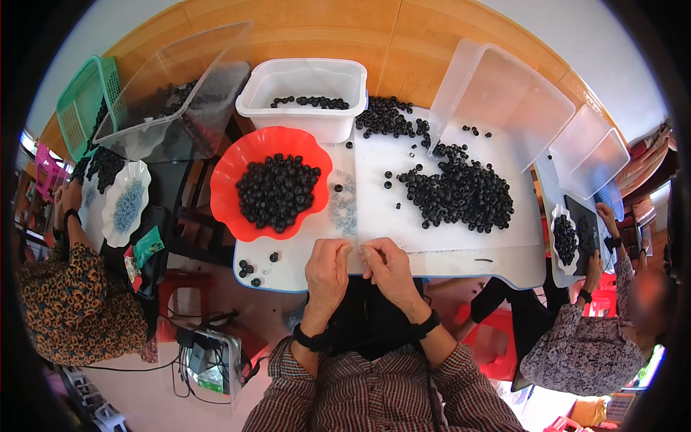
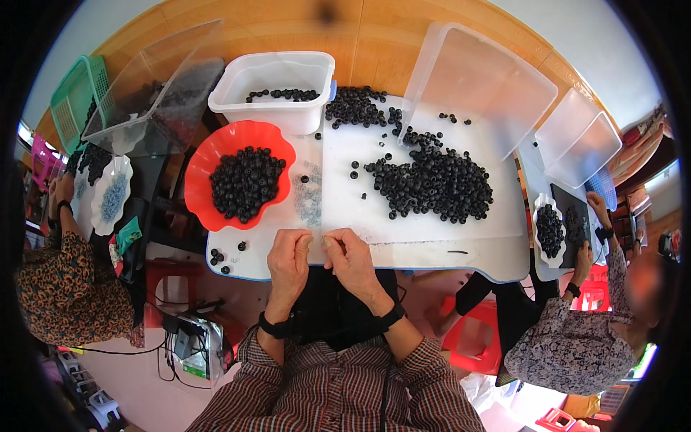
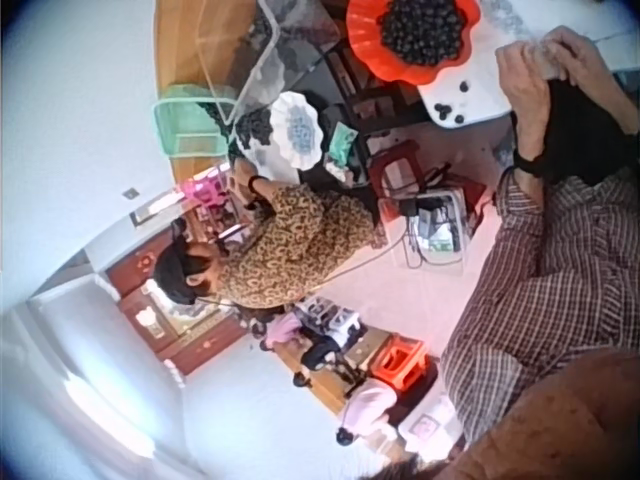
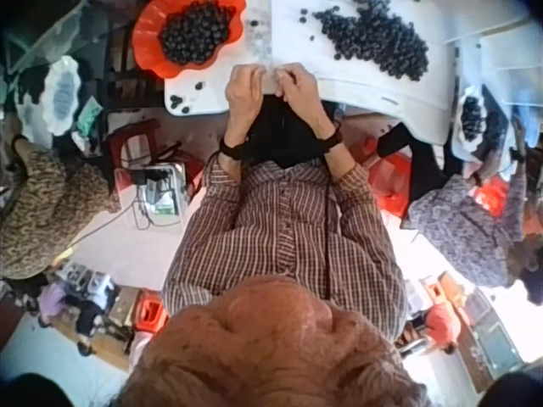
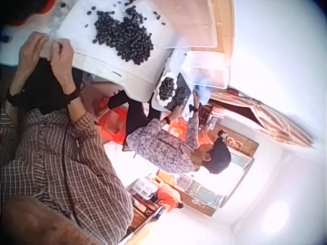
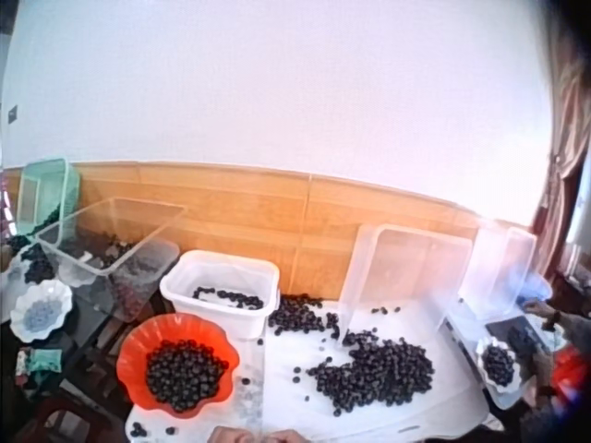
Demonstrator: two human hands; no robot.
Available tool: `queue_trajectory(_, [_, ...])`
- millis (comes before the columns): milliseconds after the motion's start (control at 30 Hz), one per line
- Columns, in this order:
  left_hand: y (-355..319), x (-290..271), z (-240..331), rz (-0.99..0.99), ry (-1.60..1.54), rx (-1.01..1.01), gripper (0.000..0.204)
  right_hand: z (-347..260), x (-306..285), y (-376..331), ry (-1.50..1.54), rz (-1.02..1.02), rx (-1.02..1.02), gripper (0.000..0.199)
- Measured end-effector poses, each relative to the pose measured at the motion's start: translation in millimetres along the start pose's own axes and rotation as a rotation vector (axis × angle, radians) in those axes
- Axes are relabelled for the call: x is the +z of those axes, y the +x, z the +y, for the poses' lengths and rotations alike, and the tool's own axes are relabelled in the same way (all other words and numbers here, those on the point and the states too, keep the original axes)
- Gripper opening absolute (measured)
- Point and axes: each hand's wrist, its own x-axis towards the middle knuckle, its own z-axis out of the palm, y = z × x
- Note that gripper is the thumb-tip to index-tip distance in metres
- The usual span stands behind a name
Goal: Sorting small black plastic components on a work table.
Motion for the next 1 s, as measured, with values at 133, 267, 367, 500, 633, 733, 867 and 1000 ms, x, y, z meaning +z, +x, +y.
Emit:
queue_trajectory(133, [-3.6, -0.6, -2.0, -0.013, -0.064, -0.146, 0.008, -5.0, 3.7, 0.1, 0.039, 0.068, 0.075, 0.011])
queue_trajectory(267, [-2.4, -7.1, 0.7, -0.038, -0.176, -0.273, 0.01, 5.7, 7.3, 0.3, -0.023, 0.077, -0.031, 0.009])
queue_trajectory(367, [0.5, -7.3, -0.8, -0.047, -0.303, -0.339, 0.012, 4.2, 5.8, 1.7, -0.029, 0.128, -0.044, 0.009])
queue_trajectory(500, [-2.7, -11.3, -3.4, -0.042, -0.456, -0.446, 0.012, 3.2, 7.1, -0.7, -0.012, 0.132, -0.065, 0.008])
queue_trajectory(633, [-2.3, -7.1, 1.7, -0.064, -0.259, -0.343, 0.01, 0.3, 3.0, -3.1, 0.003, 0.13, -0.054, 0.008])
queue_trajectory(733, [-2.5, -0.7, -1.6, -0.037, -0.071, -0.161, 0.012, -2.4, -1.9, -7.9, -0.022, 0.162, -0.069, 0.007])
queue_trajectory(867, [2.5, 5.7, 0.1, -0.004, 0.059, 0.004, 0.012, 6.4, -25.8, -7.1, -0.24, 0.262, -0.236, 0.006])
queue_trajectory(1000, [4.9, 8.4, 10.9, -0.027, 0.03, -0.097, 0.011, 14.1, -43.7, -6.9, -0.231, 0.359, -0.2, 0.007])
